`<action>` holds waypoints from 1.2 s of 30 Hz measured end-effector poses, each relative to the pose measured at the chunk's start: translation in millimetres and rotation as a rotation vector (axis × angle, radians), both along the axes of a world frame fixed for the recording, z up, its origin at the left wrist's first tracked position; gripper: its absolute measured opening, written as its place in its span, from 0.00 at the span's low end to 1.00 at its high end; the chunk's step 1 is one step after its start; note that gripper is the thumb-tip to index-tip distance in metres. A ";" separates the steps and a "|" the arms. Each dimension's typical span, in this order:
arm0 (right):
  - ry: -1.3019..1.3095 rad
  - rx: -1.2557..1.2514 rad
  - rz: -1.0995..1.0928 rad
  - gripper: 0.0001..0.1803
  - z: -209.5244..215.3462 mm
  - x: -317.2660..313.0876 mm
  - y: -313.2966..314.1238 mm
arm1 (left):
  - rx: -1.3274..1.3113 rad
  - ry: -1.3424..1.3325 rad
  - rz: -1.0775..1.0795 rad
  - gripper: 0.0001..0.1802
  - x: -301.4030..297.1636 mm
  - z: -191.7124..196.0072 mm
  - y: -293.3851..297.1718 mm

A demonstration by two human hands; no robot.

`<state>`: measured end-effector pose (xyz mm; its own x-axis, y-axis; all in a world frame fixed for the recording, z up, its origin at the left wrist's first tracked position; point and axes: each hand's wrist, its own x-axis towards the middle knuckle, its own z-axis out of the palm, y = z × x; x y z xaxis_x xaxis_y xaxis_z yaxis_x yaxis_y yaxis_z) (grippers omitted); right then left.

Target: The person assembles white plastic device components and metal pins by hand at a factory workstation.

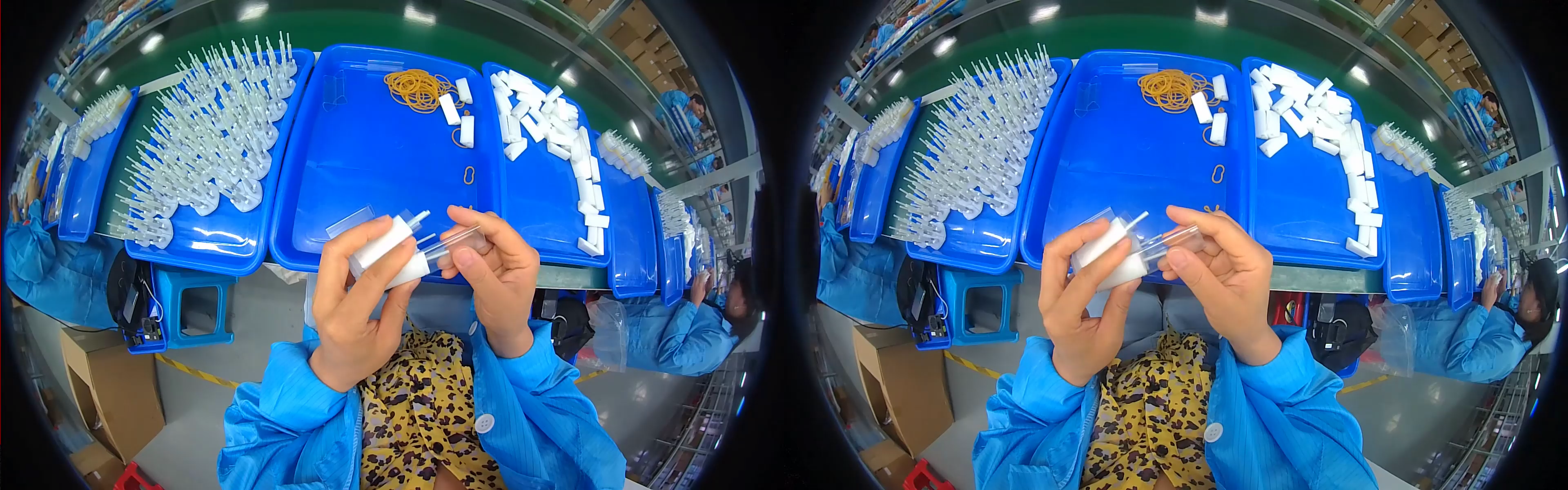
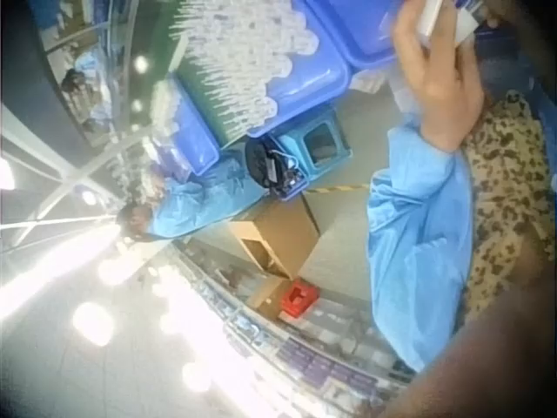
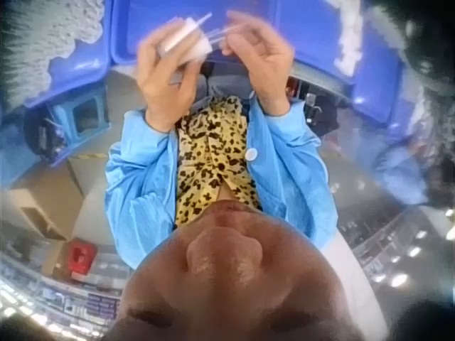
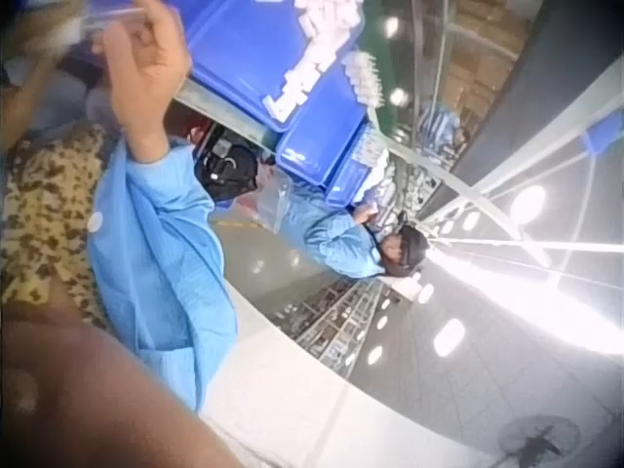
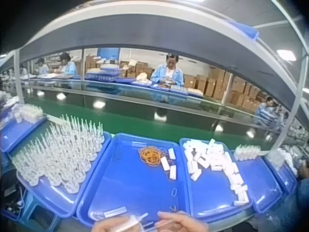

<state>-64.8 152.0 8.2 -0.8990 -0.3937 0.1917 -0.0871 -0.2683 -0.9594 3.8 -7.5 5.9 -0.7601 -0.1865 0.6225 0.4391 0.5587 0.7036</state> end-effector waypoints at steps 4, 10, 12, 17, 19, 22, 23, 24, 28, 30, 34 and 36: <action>0.125 0.029 -0.178 0.21 -4.1 -7.4 -1.8 | -0.039 -0.020 -0.136 0.27 -1.1 5.6 2.7; 0.123 0.009 -0.183 0.33 -1.7 -6.4 -4.9 | 0.187 -0.046 -0.260 0.38 -0.5 -12.9 14.0; 0.282 0.193 -0.140 0.47 -1.4 -5.6 -4.6 | 0.277 -0.090 -0.254 0.41 -0.1 -14.0 16.9; 0.451 0.399 -0.163 0.60 -3.0 -5.1 -8.2 | 0.202 -0.077 -0.243 0.44 -1.6 -16.5 16.0; 0.494 0.531 -0.174 0.64 -2.6 -6.6 -5.4 | 0.123 -0.080 -0.240 0.44 -1.8 -18.5 15.3; 0.656 0.563 -0.244 0.58 -0.2 -6.3 -3.4 | 0.224 -0.022 -0.275 0.45 -2.9 -21.1 15.6; 0.656 0.562 -0.244 0.58 0.8 -6.3 -3.9 | 0.209 0.012 -0.265 0.45 -3.2 -21.2 16.3; 0.729 0.556 -0.285 0.57 2.1 -6.6 -4.7 | 0.194 0.045 -0.255 0.46 -3.5 -21.3 16.6; 0.888 0.560 -0.341 0.56 7.2 -6.7 -4.8 | 0.153 0.032 -0.260 0.46 -2.9 -20.9 13.4; 0.878 0.584 -0.316 0.55 10.3 -8.3 -3.7 | 0.125 0.039 -0.261 0.47 -2.6 -21.0 12.3; 0.713 0.632 -0.184 0.53 6.8 -9.0 -0.4 | 0.131 0.060 -0.258 0.47 -2.6 -21.4 13.1; 0.791 0.621 -0.250 0.53 4.6 -8.8 -3.9 | 0.114 0.069 -0.252 0.48 -4.8 -21.4 11.4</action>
<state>-73.6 148.1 12.9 -0.6741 -0.4448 0.5897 -0.7377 0.3667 -0.5668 -1.0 4.0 -15.5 -0.7479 -0.0689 0.6602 0.6032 0.3447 0.7193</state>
